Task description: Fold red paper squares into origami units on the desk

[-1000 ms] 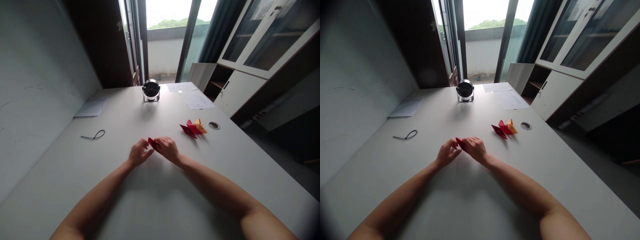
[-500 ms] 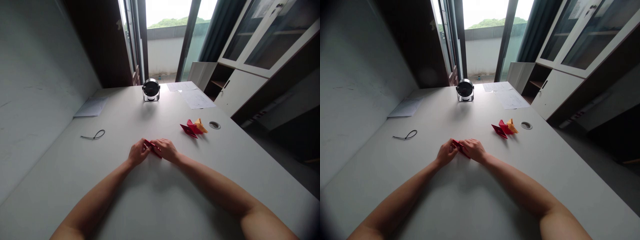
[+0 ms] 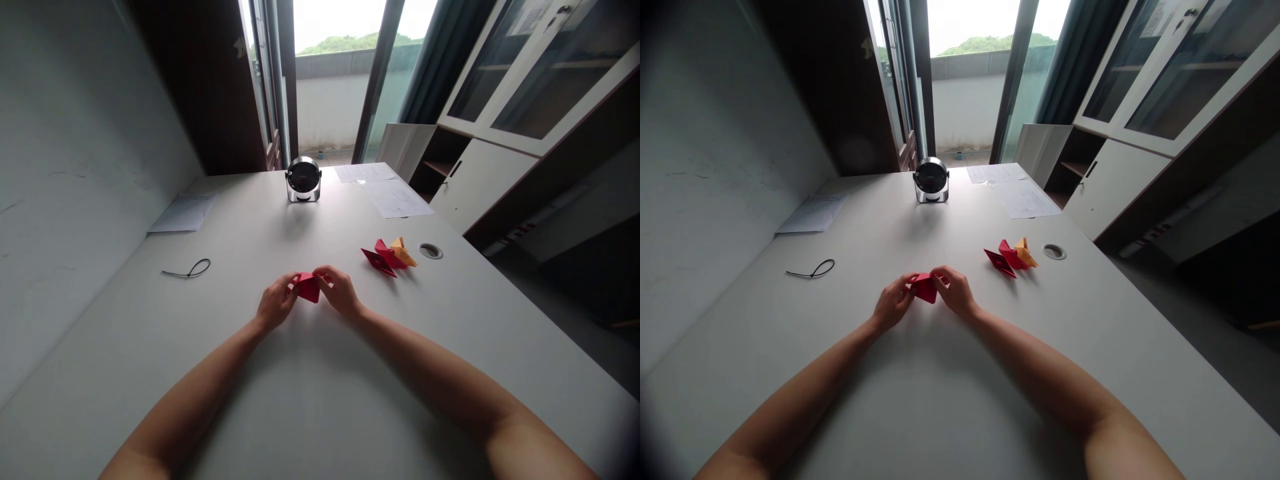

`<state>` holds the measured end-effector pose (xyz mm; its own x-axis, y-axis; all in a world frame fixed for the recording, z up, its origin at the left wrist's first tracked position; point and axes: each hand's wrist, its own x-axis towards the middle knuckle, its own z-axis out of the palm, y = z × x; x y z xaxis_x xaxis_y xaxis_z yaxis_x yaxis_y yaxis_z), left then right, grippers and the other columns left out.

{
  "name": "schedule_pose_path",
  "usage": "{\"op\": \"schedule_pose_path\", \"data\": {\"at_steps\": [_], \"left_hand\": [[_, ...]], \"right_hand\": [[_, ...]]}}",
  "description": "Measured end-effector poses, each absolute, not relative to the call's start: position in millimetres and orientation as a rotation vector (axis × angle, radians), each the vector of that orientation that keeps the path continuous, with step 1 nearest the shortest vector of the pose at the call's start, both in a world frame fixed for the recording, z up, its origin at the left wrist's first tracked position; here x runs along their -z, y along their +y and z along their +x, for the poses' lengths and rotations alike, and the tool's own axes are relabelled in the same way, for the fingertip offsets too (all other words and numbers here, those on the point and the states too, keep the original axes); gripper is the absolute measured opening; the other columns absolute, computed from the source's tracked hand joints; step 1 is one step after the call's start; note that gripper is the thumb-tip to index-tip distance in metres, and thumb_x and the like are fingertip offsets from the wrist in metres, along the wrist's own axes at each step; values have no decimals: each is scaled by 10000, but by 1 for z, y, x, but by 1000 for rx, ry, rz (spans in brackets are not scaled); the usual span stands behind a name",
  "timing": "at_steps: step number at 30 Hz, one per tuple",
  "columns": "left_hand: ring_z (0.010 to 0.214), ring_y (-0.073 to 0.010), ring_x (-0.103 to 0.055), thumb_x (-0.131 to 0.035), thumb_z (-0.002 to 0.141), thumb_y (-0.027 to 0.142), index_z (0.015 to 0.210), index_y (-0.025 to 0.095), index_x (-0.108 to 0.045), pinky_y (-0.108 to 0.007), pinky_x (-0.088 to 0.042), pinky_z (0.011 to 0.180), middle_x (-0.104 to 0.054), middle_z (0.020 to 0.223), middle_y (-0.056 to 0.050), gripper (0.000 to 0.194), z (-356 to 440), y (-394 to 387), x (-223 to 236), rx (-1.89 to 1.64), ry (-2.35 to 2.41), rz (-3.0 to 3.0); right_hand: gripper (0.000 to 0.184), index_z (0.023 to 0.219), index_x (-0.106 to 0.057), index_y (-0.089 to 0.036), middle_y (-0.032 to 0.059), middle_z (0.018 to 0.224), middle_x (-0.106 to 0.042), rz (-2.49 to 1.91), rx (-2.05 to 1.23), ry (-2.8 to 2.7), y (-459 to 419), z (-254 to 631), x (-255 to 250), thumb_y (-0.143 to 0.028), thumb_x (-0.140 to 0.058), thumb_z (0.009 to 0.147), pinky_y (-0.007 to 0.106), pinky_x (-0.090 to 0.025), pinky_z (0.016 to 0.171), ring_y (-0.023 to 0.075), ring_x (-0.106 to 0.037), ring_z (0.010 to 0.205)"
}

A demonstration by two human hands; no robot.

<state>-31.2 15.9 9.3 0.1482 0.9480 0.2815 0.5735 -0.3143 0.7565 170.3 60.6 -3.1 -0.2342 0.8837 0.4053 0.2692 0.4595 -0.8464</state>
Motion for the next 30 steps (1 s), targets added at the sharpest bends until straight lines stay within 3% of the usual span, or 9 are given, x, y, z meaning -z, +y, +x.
{"op": "schedule_pose_path", "data": {"at_steps": [4, 11, 14, 20, 30], "left_hand": [[709, -122, -613, -544, 888, 192, 1308, 261, -595, -266, -515, 699, -690, 1129, -59, 428, -35, 20, -6, -1089, 1300, 1783], [835, -168, -657, -608, 830, 165, 1107, 181, -715, -282, -535, 755, -707, 1043, -87, 297, -40, 27, 3, -1237, 1045, 1521], [819, -172, -657, -629, 822, 166, 1106, 167, -711, -297, -537, 756, -710, 1035, -95, 296, -41, 28, 4, -1230, 992, 1453], [710, -136, -638, -636, 890, 299, 1306, 198, -589, -314, -539, 724, -690, 1102, -105, 430, -42, 29, 4, -1249, 950, 1394], [707, -157, -663, -600, 920, 410, 1139, 173, -693, -289, -511, 720, -724, 906, -68, 336, -43, 30, 10, -1193, 1104, 1498]], "right_hand": [[188, 934, -651, -215, 43, 867, -709, -972, -939, -1674, 63, 171, 6, -388, -580, 916, 299, -522, 677, 171, -666, 701], [175, 954, -672, -186, 38, 798, -690, -783, -1289, -1579, 66, 168, 15, -332, -624, 870, 303, -536, 682, 160, -645, 702], [144, 938, -685, -181, 44, 836, -694, -759, -1315, -1547, 68, 169, 14, -274, -623, 847, 303, -538, 698, 156, -641, 732], [144, 931, -670, -179, 30, 847, -689, -772, -1311, -1438, 72, 172, 9, -221, -608, 808, 299, -544, 696, 150, -647, 733], [202, 946, -663, -171, 48, 859, -704, -784, -1250, -1662, 69, 173, 15, -347, -660, 845, 298, -523, 724, 184, -664, 794]]}}
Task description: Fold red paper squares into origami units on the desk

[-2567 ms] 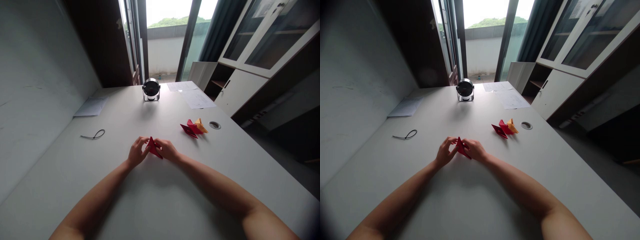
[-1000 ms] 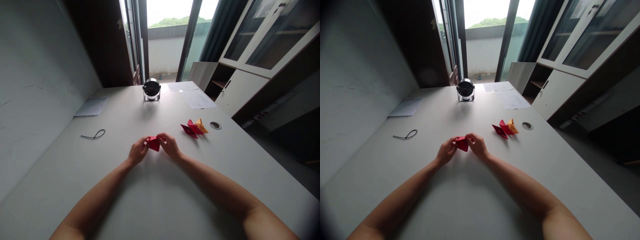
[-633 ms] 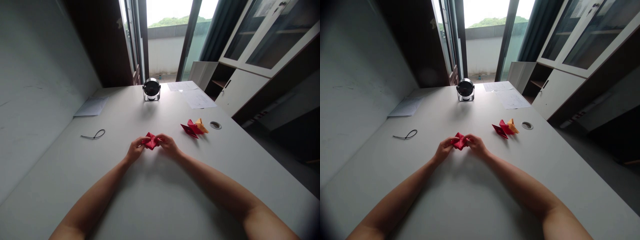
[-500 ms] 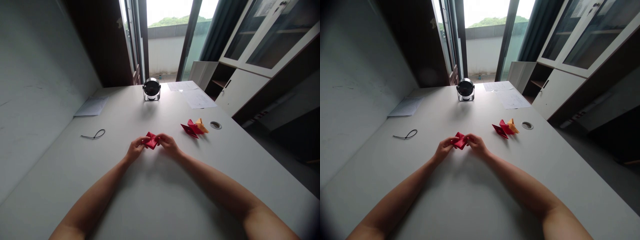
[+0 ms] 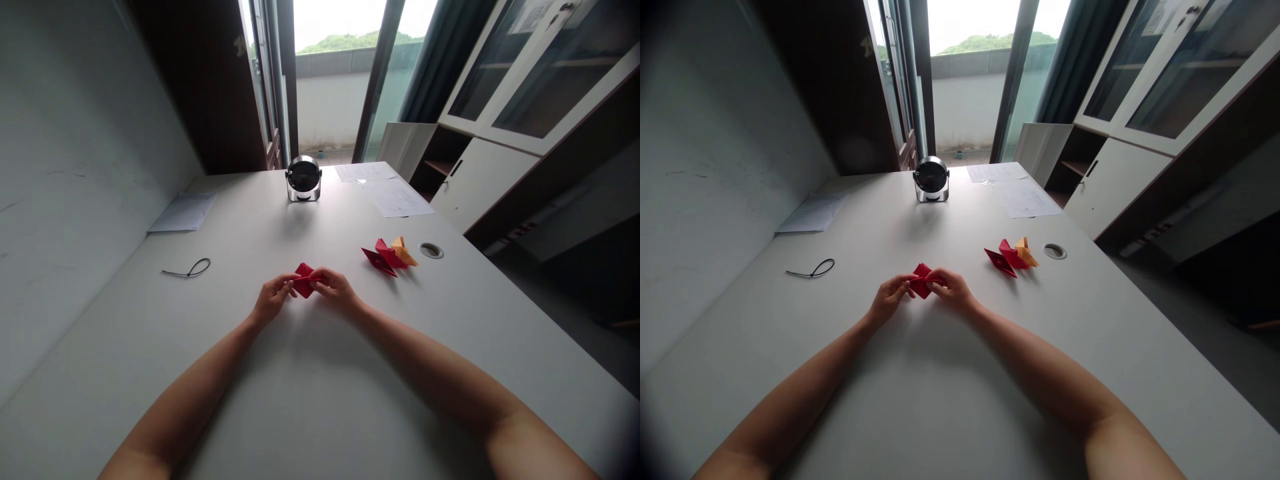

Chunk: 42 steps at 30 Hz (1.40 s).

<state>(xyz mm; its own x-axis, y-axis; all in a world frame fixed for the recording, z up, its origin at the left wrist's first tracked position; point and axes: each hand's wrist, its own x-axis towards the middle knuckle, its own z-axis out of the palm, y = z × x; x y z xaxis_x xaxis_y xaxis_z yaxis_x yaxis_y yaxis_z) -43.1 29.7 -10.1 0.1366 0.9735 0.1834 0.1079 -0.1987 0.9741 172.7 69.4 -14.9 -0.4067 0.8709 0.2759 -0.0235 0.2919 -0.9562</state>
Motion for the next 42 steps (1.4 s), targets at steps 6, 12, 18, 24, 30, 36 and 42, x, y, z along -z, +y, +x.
{"op": "schedule_pose_path", "data": {"at_steps": [6, 12, 18, 24, 30, 36, 42], "left_hand": [[680, -157, -654, -624, 898, 398, 1005, 162, -675, -268, -499, 672, -698, 769, -38, 264, -42, 29, 12, -1201, 1129, 1463], [579, -112, -617, -619, 892, 392, 1033, 185, -609, -240, -488, 593, -681, 810, -13, 251, -39, 28, 8, -1221, 1132, 1423], [621, -131, -648, -554, 930, 419, 1199, 191, -621, -258, -521, 645, -725, 874, -40, 359, -37, 25, 2, -1141, 1199, 1540], [666, -158, -681, -524, 950, 444, 1055, 193, -711, -259, -520, 694, -738, 807, -35, 330, -38, 23, 1, -1052, 1296, 1716], [671, -161, -660, -535, 945, 446, 1005, 208, -744, -250, -495, 684, -741, 767, -27, 323, -37, 21, -2, -1040, 1310, 1796], [665, -154, -630, -541, 938, 443, 983, 214, -755, -243, -472, 686, -744, 785, -18, 316, -37, 20, -4, -1024, 1325, 1860], [657, -149, -595, -542, 934, 418, 959, 219, -758, -232, -432, 655, -732, 780, -14, 294, -37, 21, -3, -971, 1315, 1898]], "right_hand": [[248, 880, -652, -174, 36, 788, -703, -875, -1212, -1734, 72, 174, 23, -420, -625, 878, 294, -521, 694, 179, -659, 735], [267, 1085, -635, -205, 50, 902, -738, -836, -1188, -1700, 71, 172, 22, -388, -617, 892, 331, -549, 758, 200, -699, 818], [365, 1286, -596, -254, 53, 1003, -753, -879, -1026, -1810, 64, 172, 6, -321, -572, 928, 340, -540, 824, 197, -710, 875], [225, 1071, -701, -230, 38, 968, -754, -864, -943, -1916, 60, 171, 4, -343, -563, 935, 302, -525, 783, 181, -698, 824], [291, 944, -715, -212, 33, 804, -727, -860, -938, -1960, 58, 172, -1, -407, -500, 967, 278, -479, 682, 164, -638, 678], [318, 889, -702, -207, 19, 725, -686, -888, -910, -2008, 58, 172, 0, -422, -484, 972, 258, -430, 629, 142, -566, 611], [253, 901, -698, -209, 23, 772, -700, -875, -890, -2001, 58, 171, 5, -407, -546, 940, 257, -445, 649, 146, -590, 653]]}}
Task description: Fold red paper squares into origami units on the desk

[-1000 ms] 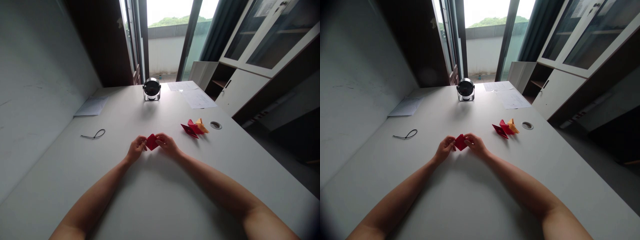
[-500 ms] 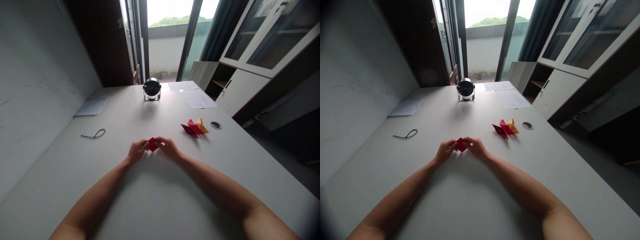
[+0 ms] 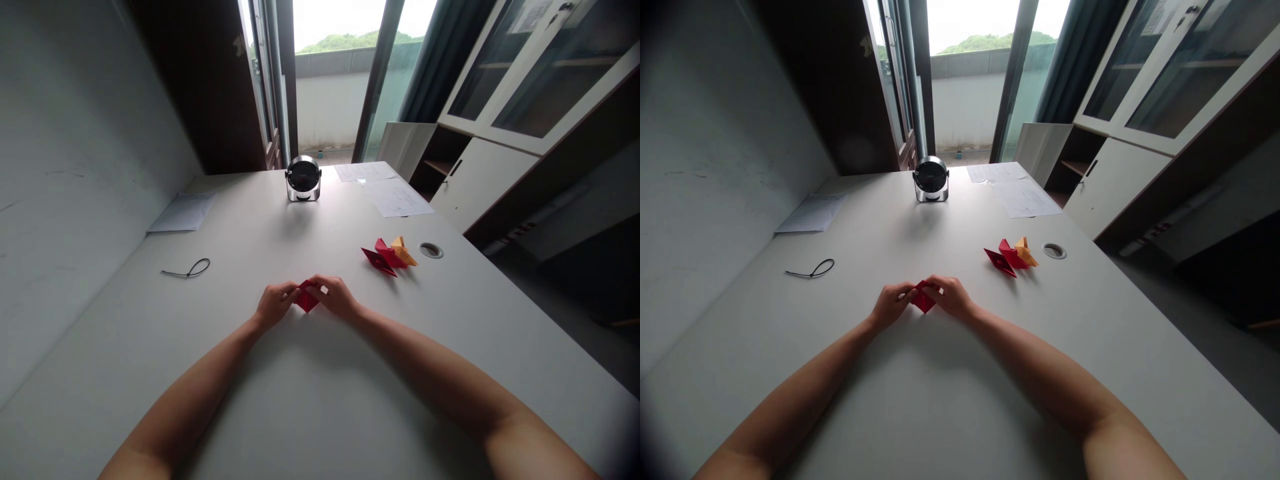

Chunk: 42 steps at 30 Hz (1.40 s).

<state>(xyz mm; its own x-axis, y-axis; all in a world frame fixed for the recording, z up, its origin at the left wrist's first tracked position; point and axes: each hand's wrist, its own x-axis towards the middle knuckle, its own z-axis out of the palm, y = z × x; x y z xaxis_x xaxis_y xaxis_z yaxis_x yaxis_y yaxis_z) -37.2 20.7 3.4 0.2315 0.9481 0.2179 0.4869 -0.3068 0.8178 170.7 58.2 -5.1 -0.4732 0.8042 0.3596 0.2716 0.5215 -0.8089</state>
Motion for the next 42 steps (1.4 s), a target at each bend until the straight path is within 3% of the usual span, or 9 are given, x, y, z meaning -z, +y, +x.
{"op": "schedule_pose_path", "data": {"at_steps": [8, 14, 25, 30, 37, 42], "left_hand": [[622, -137, -560, -494, 956, 392, 936, 221, -743, -230, -405, 631, -696, 716, -7, 303, -36, 21, -1, -855, 1312, 2038], [611, -128, -551, -504, 955, 420, 925, 205, -734, -225, -406, 631, -677, 691, 0, 316, -38, 21, -1, -904, 1280, 1941], [755, -172, -643, -568, 918, 466, 955, 136, -709, -267, -526, 688, -711, 839, -68, 360, -38, 23, 3, -1098, 1156, 1569], [682, -143, -604, -596, 889, 493, 856, 136, -703, -239, -516, 627, -680, 749, -40, 375, -37, 21, -2, -1083, 1217, 1619], [740, -152, -626, -624, 881, 458, 1065, 172, -693, -233, -491, 649, -708, 872, -48, 347, -39, 24, 3, -1095, 1226, 1597], [688, -134, -579, -614, 895, 432, 876, 154, -702, -230, -459, 639, -671, 764, -31, 292, -40, 24, 4, -1053, 1200, 1664]], "right_hand": [[338, 778, -670, -193, 15, 651, -646, -930, -889, -2011, 56, 172, 0, -413, -491, 962, 247, -412, 593, 133, -525, 592], [298, 809, -656, -190, 12, 682, -643, -929, -911, -2008, 58, 171, 5, -434, -538, 933, 255, -409, 595, 130, -507, 590], [360, 724, -584, -183, 0, 622, -581, -917, -997, -2010, 60, 173, 4, -439, -476, 953, 254, -366, 561, 122, -456, 554], [350, 678, -551, -184, -18, 581, -518, -931, -983, -2104, 59, 171, 3, -400, -475, 943, 254, -337, 547, 110, -402, 532], [358, 679, -561, -190, -37, 566, -486, -906, -963, -2126, 58, 171, 4, -420, -481, 941, 240, -313, 536, 104, -360, 533], [350, 682, -572, -184, -35, 564, -480, -924, -944, -2123, 59, 171, 5, -427, -510, 927, 239, -317, 540, 103, -362, 539]]}}
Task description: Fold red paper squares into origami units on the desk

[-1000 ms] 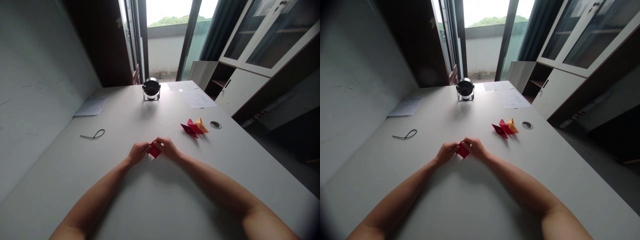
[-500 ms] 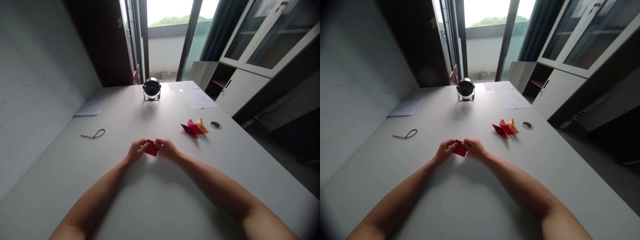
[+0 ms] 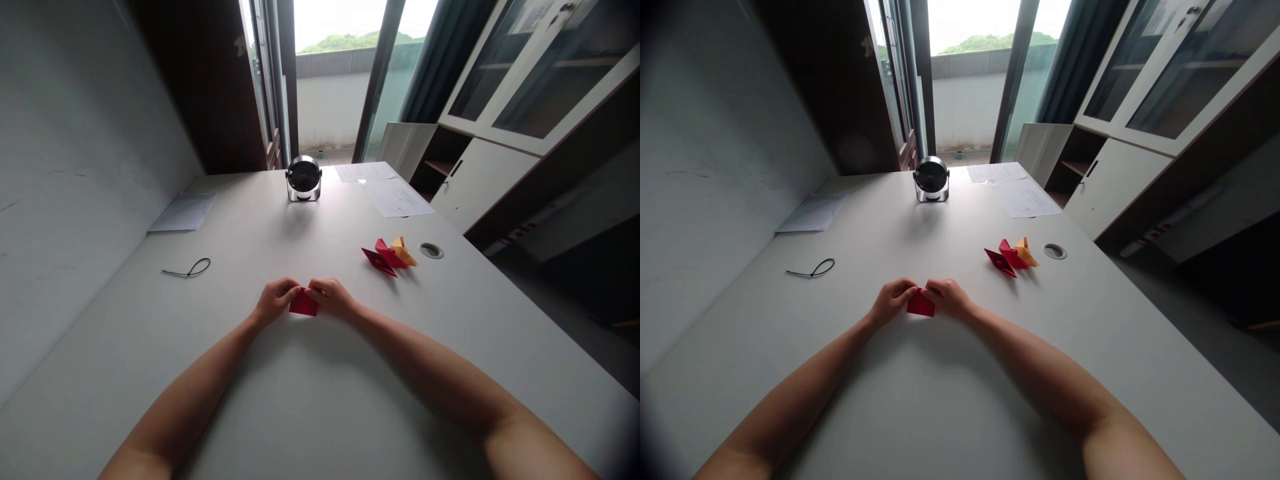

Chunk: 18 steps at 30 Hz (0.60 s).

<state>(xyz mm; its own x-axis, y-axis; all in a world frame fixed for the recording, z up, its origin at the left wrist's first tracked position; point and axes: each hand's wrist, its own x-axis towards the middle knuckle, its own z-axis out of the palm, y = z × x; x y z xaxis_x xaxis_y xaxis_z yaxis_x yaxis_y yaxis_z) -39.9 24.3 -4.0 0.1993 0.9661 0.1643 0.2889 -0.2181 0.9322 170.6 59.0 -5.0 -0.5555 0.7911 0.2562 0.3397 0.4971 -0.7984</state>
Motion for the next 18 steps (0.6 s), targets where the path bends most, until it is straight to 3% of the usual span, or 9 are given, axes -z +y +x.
{"op": "schedule_pose_path", "data": {"at_steps": [11, 18], "left_hand": [[590, -108, -477, -595, 898, 474, 798, 145, -677, -215, -374, 562, -575, 638, 5, 354, -40, 25, 4, -1015, 1185, 1658], [626, -115, -510, -593, 893, 496, 820, 142, -668, -214, -403, 596, -598, 675, -1, 370, -39, 25, 4, -1057, 1206, 1655]], "right_hand": [[333, 714, -594, -177, -6, 627, -569, -997, -931, -1997, 61, 173, 8, -438, -536, 913, 248, -362, 560, 112, -420, 563], [313, 720, -583, -159, -11, 620, -529, -1014, -948, -1931, 61, 173, 6, -402, -530, 910, 248, -330, 546, 108, -395, 568]]}}
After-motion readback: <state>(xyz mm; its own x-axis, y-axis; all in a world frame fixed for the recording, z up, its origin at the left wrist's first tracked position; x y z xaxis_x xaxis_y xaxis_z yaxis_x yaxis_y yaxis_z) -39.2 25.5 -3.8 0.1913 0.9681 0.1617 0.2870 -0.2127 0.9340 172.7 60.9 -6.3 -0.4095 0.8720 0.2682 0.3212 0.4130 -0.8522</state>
